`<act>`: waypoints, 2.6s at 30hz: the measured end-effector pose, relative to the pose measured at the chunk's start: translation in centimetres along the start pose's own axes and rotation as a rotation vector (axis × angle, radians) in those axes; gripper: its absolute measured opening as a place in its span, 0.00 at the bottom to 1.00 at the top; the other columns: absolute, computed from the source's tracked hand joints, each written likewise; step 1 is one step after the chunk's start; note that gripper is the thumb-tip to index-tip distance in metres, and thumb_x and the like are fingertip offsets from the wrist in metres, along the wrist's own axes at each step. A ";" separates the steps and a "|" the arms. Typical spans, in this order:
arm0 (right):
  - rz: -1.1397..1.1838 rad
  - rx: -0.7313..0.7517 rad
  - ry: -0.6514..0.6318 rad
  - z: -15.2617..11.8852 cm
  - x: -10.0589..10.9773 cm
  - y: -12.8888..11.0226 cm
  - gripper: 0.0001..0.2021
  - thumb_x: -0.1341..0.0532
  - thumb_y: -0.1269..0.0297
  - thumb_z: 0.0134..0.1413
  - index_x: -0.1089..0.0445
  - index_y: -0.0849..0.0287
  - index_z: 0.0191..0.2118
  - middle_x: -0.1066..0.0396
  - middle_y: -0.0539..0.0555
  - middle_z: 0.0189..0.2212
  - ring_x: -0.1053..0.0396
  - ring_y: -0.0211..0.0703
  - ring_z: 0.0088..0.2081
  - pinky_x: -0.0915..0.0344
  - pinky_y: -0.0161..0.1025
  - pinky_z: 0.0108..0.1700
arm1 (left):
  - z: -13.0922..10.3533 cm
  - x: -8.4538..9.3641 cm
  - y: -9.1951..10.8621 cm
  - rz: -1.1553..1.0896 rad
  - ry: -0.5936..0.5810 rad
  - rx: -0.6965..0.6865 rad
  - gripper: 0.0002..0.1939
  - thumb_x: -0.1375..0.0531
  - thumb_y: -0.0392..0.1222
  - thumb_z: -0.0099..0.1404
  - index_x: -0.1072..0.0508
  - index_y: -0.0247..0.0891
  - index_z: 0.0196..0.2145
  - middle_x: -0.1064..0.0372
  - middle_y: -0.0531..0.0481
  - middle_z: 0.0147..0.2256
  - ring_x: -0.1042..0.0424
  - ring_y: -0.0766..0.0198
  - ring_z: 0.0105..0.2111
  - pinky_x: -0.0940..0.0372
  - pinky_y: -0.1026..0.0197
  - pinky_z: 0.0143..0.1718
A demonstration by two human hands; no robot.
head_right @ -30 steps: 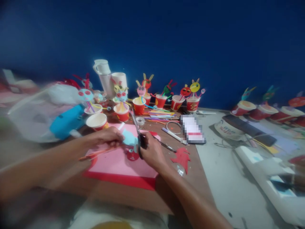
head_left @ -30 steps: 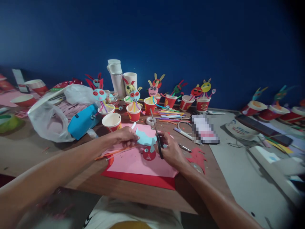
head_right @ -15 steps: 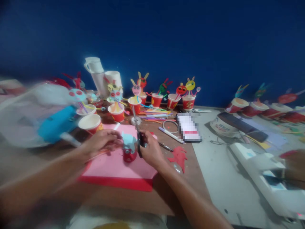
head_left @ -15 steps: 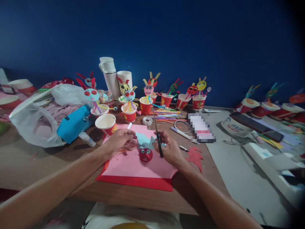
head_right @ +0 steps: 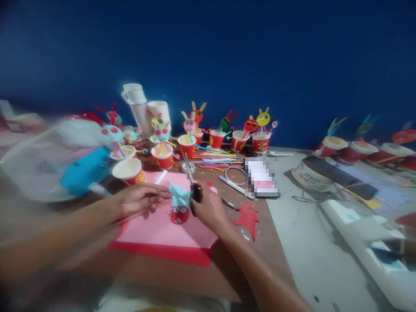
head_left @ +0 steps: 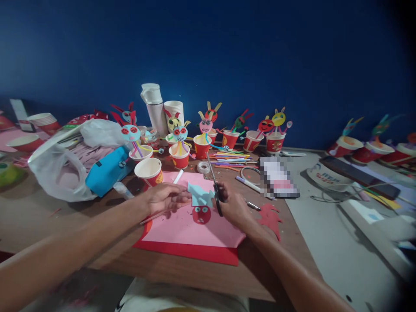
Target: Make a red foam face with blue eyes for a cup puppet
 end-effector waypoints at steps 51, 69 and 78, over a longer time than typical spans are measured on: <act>0.282 0.107 0.030 0.0 0.7 -1.8 0.18 0.41 0.70 0.46 0.36 0.57 0.46 0.26 0.53 0.38 0.28 0.42 0.37 0.33 0.37 0.38 | 0.7 -6.5 -0.3 0.301 -0.116 -0.296 0.06 0.43 0.41 0.53 0.32 0.36 0.23 0.48 0.60 0.07 0.44 0.68 0.07 0.49 0.70 0.04; 0.238 0.082 0.010 0.0 0.5 -1.5 0.17 0.40 0.66 0.46 0.35 0.57 0.46 0.25 0.53 0.37 0.28 0.42 0.33 0.33 0.37 0.36 | 0.4 -6.5 -0.1 0.423 -0.149 -0.299 0.12 0.41 0.46 0.56 0.26 0.33 0.29 0.44 0.57 0.08 0.41 0.67 0.07 0.49 0.70 0.05; 0.204 0.085 0.001 0.0 0.4 -1.4 0.19 0.39 0.67 0.46 0.35 0.57 0.47 0.26 0.54 0.38 0.28 0.43 0.36 0.34 0.38 0.38 | 0.9 -5.8 -0.4 0.458 -0.066 -0.316 0.09 0.39 0.43 0.54 0.27 0.33 0.29 0.36 0.54 0.11 0.41 0.69 0.06 0.53 0.71 0.05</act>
Point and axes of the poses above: each hand's wrist, its own z-axis towards the middle knuckle, its own x-axis out of the back of the hand, y = z × x, the point moved 10 cm from there along z, towards the middle knuckle
